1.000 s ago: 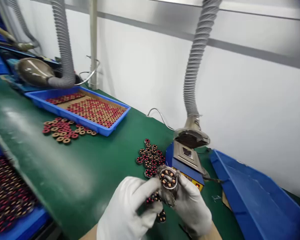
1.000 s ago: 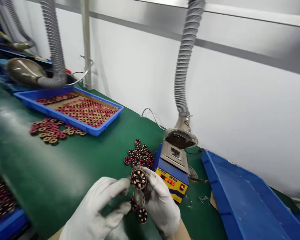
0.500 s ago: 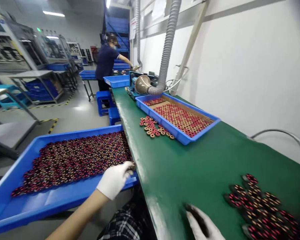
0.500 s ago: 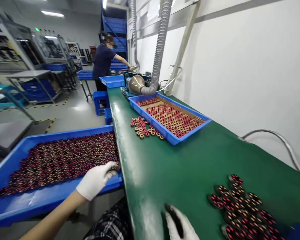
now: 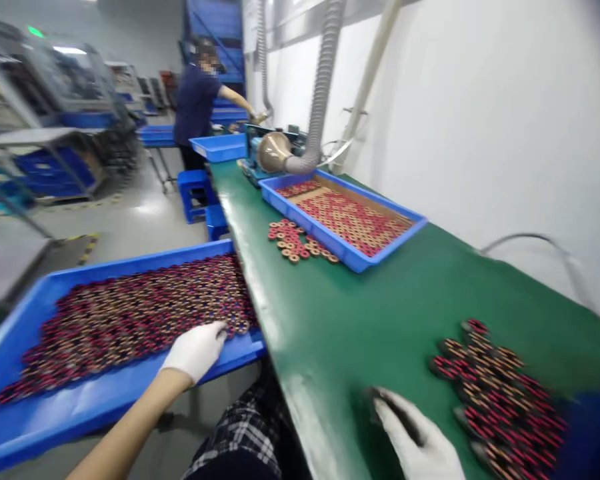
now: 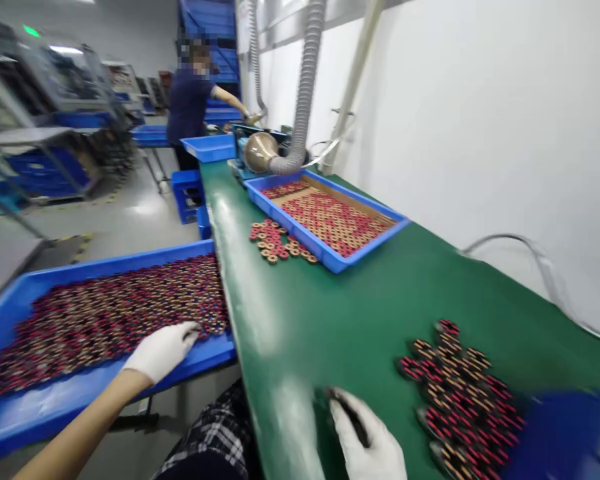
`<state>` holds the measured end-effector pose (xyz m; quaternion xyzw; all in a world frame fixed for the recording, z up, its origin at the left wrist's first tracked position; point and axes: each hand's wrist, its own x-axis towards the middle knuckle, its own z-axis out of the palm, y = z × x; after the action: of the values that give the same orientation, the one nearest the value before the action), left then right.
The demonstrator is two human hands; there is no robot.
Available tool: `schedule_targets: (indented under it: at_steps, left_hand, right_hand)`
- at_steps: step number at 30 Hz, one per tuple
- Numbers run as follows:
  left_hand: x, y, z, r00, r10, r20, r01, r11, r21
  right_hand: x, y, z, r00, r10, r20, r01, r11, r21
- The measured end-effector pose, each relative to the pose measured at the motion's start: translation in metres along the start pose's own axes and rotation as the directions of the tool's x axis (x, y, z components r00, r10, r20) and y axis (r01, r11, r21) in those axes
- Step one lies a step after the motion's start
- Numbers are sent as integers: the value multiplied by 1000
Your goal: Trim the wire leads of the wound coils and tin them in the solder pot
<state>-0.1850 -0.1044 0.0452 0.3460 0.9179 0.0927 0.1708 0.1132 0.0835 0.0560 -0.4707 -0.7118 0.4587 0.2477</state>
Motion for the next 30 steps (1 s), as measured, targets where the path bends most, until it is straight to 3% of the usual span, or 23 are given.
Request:
schedule_targets:
  at_steps: [2,3,5,7,9,10,12,15,17,19,21,23,25,26,28,29,30]
  left_hand:
    - [-3,34,0,987,156,-45,-159,984,-81]
    - [-4,55,2,964,261,-58,-267,950,-159]
    - [-11,105,14,872,488,-27,-472,827,-304]
    - [-23,157,32,703,707,73,-643,677,-358]
    - [-39,203,53,472,865,168,-802,501,-326]
    - [-46,222,62,372,910,186,-868,411,-277]
    - [-57,252,79,236,957,171,-957,259,-130]
    - [-62,276,93,137,981,135,-990,130,62]
    - [-60,286,89,92,989,115,-991,80,110]
    - [-59,296,71,75,997,-2,-985,75,155]
    - [-61,308,43,26,968,-251,-976,78,201]
    - [-68,323,12,-97,864,-495,-968,35,250]
    - [-77,337,-12,-224,749,-623,-951,-29,307]
    - [-82,344,-19,-264,706,-657,-944,-50,326]
    - [-90,354,-24,-281,638,-717,-950,-81,300]
    - [-93,358,-23,-237,617,-750,-969,-96,228]
    - [-96,361,-21,-156,609,-778,-987,-117,107]
  right_hand:
    - [-11,-33,-29,985,65,-160,-38,986,163]
    - [-17,-48,-46,941,56,-333,32,967,252]
    - [-30,-73,-78,800,17,-600,240,908,345]
    - [-46,-87,-104,665,-36,-746,366,886,283]
    - [-61,-91,-119,624,-111,-773,403,894,197]
    - [-68,-92,-124,636,-145,-758,417,891,179]
    - [-76,-91,-129,680,-187,-709,462,860,216]
    - [-79,-89,-135,756,-179,-630,484,800,353]
    - [-75,-86,-142,806,-179,-565,435,826,359]
    - [-68,-80,-148,838,-167,-519,330,913,239]
    - [-58,-73,-153,846,-135,-516,226,967,117]
    - [-48,-67,-155,861,-99,-500,203,966,159]
    - [-42,-63,-153,886,-63,-460,261,887,380]
    - [-41,-62,-152,893,-52,-447,301,807,508]
    - [-43,-62,-152,893,-37,-449,376,610,698]
    - [-45,-62,-152,894,-34,-446,397,523,755]
    - [-47,-62,-153,899,-34,-437,403,453,795]
